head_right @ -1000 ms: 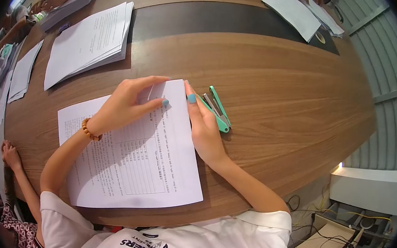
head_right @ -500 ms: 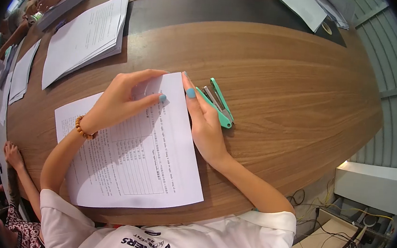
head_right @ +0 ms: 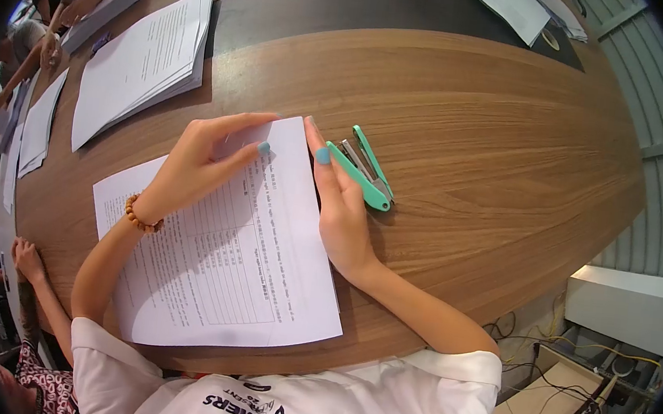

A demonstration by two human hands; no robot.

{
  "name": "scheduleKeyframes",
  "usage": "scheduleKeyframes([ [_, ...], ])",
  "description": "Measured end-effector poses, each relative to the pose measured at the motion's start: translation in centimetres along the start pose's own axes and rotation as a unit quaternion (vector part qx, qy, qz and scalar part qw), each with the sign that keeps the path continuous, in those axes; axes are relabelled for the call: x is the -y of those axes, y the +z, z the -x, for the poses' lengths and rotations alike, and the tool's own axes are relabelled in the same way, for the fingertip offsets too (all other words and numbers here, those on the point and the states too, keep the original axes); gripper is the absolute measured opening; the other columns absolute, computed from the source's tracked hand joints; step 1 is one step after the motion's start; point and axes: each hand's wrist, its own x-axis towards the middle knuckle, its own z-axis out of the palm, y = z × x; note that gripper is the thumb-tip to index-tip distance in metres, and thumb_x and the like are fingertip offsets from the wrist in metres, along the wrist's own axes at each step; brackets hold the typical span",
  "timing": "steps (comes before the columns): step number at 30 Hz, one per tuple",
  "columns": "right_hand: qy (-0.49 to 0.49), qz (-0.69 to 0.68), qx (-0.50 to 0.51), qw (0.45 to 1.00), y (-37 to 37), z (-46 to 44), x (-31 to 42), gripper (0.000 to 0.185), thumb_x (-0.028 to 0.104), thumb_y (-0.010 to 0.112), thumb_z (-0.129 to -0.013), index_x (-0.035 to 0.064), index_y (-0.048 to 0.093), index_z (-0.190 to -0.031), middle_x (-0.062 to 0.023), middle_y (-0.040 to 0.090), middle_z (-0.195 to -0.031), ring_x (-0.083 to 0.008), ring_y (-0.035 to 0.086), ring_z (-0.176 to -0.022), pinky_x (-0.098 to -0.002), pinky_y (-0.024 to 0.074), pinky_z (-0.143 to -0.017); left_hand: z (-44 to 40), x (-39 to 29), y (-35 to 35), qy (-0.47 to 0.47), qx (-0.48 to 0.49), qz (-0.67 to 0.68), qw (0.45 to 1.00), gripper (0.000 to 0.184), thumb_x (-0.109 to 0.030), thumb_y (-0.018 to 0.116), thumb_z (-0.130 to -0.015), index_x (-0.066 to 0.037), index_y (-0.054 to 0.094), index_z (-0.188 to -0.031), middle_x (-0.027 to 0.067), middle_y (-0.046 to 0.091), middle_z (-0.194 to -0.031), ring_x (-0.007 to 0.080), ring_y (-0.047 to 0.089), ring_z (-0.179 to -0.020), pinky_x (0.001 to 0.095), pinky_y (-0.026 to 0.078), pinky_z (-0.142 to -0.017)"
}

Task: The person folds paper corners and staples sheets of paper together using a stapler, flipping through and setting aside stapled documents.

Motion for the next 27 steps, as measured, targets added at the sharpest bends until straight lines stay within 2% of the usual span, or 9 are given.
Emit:
scheduleKeyframes([
  [7, -0.010, 0.017, -0.008, 1.000, -0.5, -0.2, -0.9, 0.050, 0.026, 0.024, -0.101, -0.0018, 0.021, -0.142, -0.0154, 0.035, -0.141, -0.0190, 0.039, -0.127, -0.0301, 0.0314, -0.104, 0.0, 0.2, 0.4, 0.019, -0.012, 0.016, 1.000, 0.035, -0.002, 0.058, -0.081, 0.003, 0.058, -0.116, 0.0138, 0.067, -0.096, 0.0121, 0.063, -0.079, 0.0255, 0.050, -0.073],
  [16, -0.018, 0.064, -0.017, 0.998, -1.1, -0.2, -1.6, 0.045, 0.022, 0.030, -0.101, 0.0036, 0.029, -0.142, -0.0110, 0.044, -0.135, -0.0138, 0.046, -0.119, -0.0265, 0.0367, -0.099, 0.0, -0.1, 0.2, -0.011, 0.007, 0.017, 1.000, 0.034, -0.002, 0.058, -0.081, 0.004, 0.058, -0.115, 0.0125, 0.067, -0.095, 0.0106, 0.062, -0.078, 0.0242, 0.050, -0.071],
  [17, -0.018, 0.064, -0.017, 0.998, -1.1, -0.2, -1.6, 0.045, 0.022, 0.030, -0.101, 0.0036, 0.029, -0.142, -0.0110, 0.044, -0.135, -0.0138, 0.046, -0.119, -0.0265, 0.0367, -0.099, 0.0, -0.1, 0.2, -0.011, 0.007, 0.015, 1.000, 0.035, -0.002, 0.058, -0.081, 0.004, 0.058, -0.115, 0.0126, 0.067, -0.095, 0.0105, 0.062, -0.078, 0.0241, 0.050, -0.070],
  [19, -0.020, 0.030, -0.019, 0.999, -0.9, -0.3, -1.4, 0.046, 0.020, 0.035, -0.099, -0.0045, 0.033, -0.137, -0.0183, 0.034, -0.143, -0.0210, 0.031, -0.133, -0.0278, 0.0252, -0.106, 0.0, 0.1, 0.1, -0.011, 0.006, 0.013, 1.000, 0.035, -0.002, 0.058, -0.081, 0.004, 0.058, -0.116, 0.0127, 0.067, -0.095, 0.0105, 0.062, -0.077, 0.0240, 0.050, -0.070],
  [27, -0.021, 0.020, -0.020, 0.999, -0.7, -0.4, -1.3, 0.046, 0.019, 0.036, -0.098, -0.0046, 0.033, -0.137, -0.0189, 0.035, -0.142, -0.0210, 0.031, -0.133, -0.0277, 0.0247, -0.107, 0.0, 0.3, 0.1, 0.001, 0.002, 0.005, 1.000, 0.037, -0.002, 0.058, -0.081, 0.003, 0.058, -0.118, 0.0126, 0.067, -0.093, 0.0102, 0.063, -0.074, 0.0237, 0.051, -0.068],
])
